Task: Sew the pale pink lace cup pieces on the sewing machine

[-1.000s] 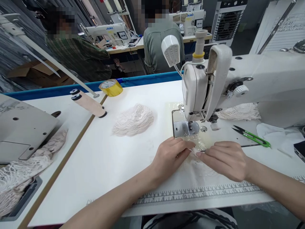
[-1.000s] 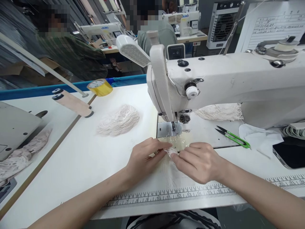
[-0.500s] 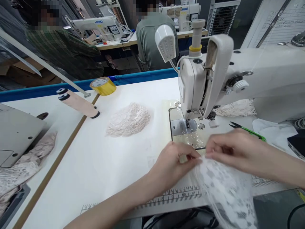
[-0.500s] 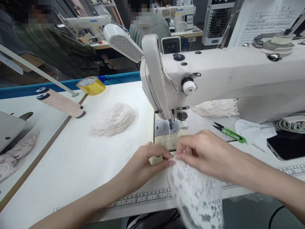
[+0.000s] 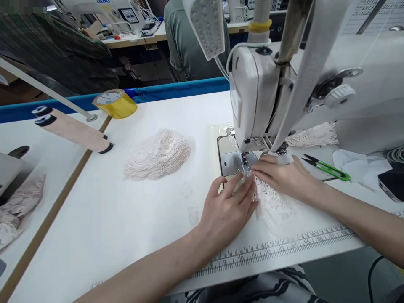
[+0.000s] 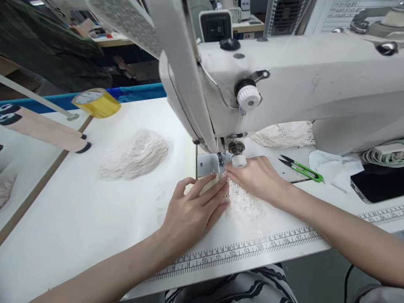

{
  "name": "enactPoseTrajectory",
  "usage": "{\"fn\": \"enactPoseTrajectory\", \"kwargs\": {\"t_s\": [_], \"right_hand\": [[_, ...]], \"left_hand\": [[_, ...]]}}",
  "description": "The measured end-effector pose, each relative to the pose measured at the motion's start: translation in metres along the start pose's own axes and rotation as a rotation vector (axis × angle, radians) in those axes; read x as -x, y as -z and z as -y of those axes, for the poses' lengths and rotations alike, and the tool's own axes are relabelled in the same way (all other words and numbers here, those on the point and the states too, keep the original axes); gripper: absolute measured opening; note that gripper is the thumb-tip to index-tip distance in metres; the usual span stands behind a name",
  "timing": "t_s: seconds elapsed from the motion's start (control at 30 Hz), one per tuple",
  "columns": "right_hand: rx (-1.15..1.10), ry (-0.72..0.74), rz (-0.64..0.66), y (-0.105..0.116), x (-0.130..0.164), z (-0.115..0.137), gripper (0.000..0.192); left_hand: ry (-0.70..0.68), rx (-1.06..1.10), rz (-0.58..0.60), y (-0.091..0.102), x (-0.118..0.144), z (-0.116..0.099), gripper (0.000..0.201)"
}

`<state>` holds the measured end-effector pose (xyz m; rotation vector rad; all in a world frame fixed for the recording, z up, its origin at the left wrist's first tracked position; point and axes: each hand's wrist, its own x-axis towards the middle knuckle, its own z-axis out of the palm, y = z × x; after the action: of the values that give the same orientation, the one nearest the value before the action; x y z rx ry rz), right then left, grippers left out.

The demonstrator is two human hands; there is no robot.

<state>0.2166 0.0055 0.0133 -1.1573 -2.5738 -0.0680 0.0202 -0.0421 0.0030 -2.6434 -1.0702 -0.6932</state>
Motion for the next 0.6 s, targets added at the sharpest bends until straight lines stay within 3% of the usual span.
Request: {"fn": "enactPoseTrajectory", "kwargs": {"t_s": [0.1, 0.17, 0.6], "right_hand": [[0.183, 0.131, -0.098, 0.003, 0.008, 0.008, 0.024], [0.249, 0.135, -0.122, 0.003, 0.01, 0.012, 0.022], [0.374, -0.091, 0.221, 0.001, 0.001, 0.009, 0.038]], "left_hand": [[0.036, 0.036, 0.047, 0.0, 0.001, 0.0, 0.025], [0.05, 0.055, 0.059, 0.0, -0.001, 0.003, 0.025], [0.098, -0.061, 0.073, 0.0, -0.005, 0.005, 0.033]]}}
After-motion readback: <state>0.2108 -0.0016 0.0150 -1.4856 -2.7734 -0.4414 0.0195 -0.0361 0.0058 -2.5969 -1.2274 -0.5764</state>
